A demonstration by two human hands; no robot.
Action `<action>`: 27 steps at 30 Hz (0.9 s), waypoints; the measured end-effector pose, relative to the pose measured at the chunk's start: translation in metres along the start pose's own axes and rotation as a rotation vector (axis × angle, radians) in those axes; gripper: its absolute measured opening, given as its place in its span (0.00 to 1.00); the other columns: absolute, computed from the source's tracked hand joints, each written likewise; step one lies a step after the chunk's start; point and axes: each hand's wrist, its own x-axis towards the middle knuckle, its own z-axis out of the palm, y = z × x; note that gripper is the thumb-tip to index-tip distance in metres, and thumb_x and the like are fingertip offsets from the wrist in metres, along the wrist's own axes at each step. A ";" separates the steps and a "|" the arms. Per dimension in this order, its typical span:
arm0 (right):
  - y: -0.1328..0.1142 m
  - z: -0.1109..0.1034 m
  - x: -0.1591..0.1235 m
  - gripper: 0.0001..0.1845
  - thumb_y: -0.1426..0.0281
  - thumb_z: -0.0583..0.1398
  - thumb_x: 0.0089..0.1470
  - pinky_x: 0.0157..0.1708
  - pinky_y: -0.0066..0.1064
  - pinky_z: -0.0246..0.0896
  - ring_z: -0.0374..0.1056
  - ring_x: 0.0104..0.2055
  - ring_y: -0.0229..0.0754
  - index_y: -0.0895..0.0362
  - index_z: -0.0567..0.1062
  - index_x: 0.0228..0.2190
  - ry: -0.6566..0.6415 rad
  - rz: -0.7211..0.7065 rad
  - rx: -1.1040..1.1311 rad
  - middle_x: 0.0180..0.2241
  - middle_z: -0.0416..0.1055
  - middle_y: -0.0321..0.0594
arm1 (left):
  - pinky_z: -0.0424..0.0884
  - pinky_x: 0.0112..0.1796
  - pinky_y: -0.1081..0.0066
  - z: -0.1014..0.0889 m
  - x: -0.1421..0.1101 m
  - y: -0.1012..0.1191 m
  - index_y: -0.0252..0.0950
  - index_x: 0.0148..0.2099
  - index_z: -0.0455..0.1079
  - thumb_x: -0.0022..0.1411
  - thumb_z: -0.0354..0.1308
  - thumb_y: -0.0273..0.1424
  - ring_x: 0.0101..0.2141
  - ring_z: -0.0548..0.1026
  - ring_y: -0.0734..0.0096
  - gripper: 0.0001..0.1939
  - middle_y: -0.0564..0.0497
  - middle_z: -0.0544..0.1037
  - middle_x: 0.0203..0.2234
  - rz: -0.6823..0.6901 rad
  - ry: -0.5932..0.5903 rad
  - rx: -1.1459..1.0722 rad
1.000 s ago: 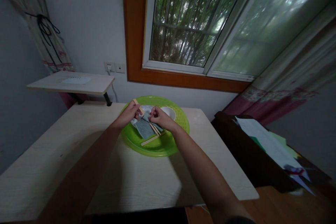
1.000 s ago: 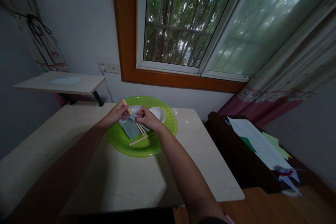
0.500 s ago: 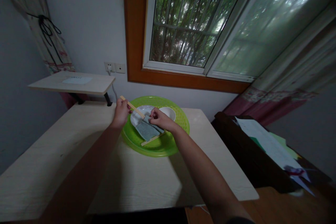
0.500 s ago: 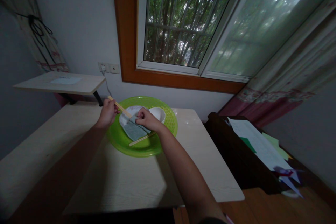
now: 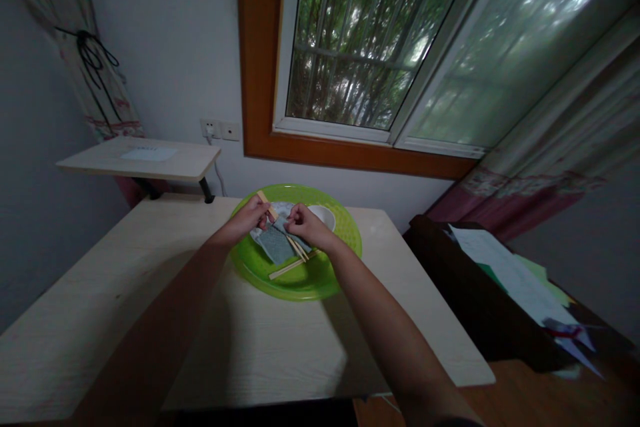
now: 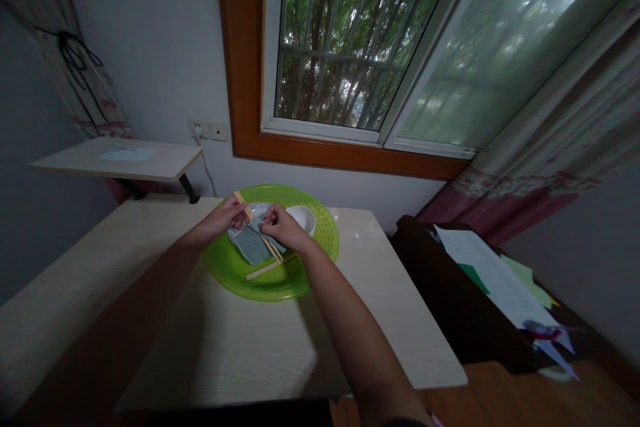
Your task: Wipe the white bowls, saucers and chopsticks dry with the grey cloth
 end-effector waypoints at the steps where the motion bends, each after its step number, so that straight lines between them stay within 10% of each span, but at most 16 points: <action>1: 0.000 0.000 0.000 0.19 0.63 0.65 0.45 0.31 0.28 0.55 0.60 0.31 0.37 0.52 0.62 0.35 0.004 -0.002 -0.004 0.29 0.63 0.28 | 0.61 0.19 0.76 0.000 0.000 0.000 0.37 0.36 0.63 0.63 0.59 0.36 0.15 0.65 0.78 0.09 0.54 0.75 0.21 -0.019 0.013 -0.006; 10: 0.006 -0.002 0.001 0.16 0.68 0.64 0.42 0.31 0.28 0.55 0.59 0.30 0.37 0.52 0.63 0.32 -0.031 -0.009 -0.039 0.29 0.63 0.29 | 0.65 0.21 0.78 -0.007 0.007 -0.002 0.40 0.37 0.57 0.65 0.52 0.31 0.16 0.63 0.79 0.05 0.60 0.66 0.20 -0.069 0.435 -0.111; 16: 0.004 -0.005 -0.001 0.16 0.69 0.65 0.41 0.33 0.29 0.55 0.61 0.32 0.38 0.53 0.65 0.33 -0.019 -0.002 -0.105 0.31 0.64 0.30 | 0.66 0.22 0.78 -0.007 0.005 0.000 0.41 0.37 0.56 0.64 0.53 0.30 0.18 0.62 0.79 0.06 0.61 0.64 0.21 -0.044 0.499 -0.159; 20: 0.002 -0.003 -0.001 0.17 0.68 0.65 0.41 0.32 0.29 0.55 0.60 0.30 0.37 0.53 0.63 0.33 -0.028 0.005 -0.049 0.29 0.63 0.29 | 0.64 0.21 0.78 -0.007 0.008 -0.005 0.40 0.37 0.56 0.64 0.52 0.31 0.16 0.62 0.80 0.06 0.60 0.66 0.20 -0.040 0.411 -0.110; 27: -0.005 0.001 -0.001 0.19 0.67 0.65 0.42 0.31 0.28 0.55 0.59 0.29 0.36 0.52 0.62 0.34 0.001 0.029 -0.006 0.28 0.63 0.27 | 0.60 0.19 0.78 -0.005 0.005 -0.007 0.36 0.37 0.63 0.63 0.58 0.36 0.16 0.65 0.80 0.10 0.53 0.75 0.23 -0.102 -0.075 -0.023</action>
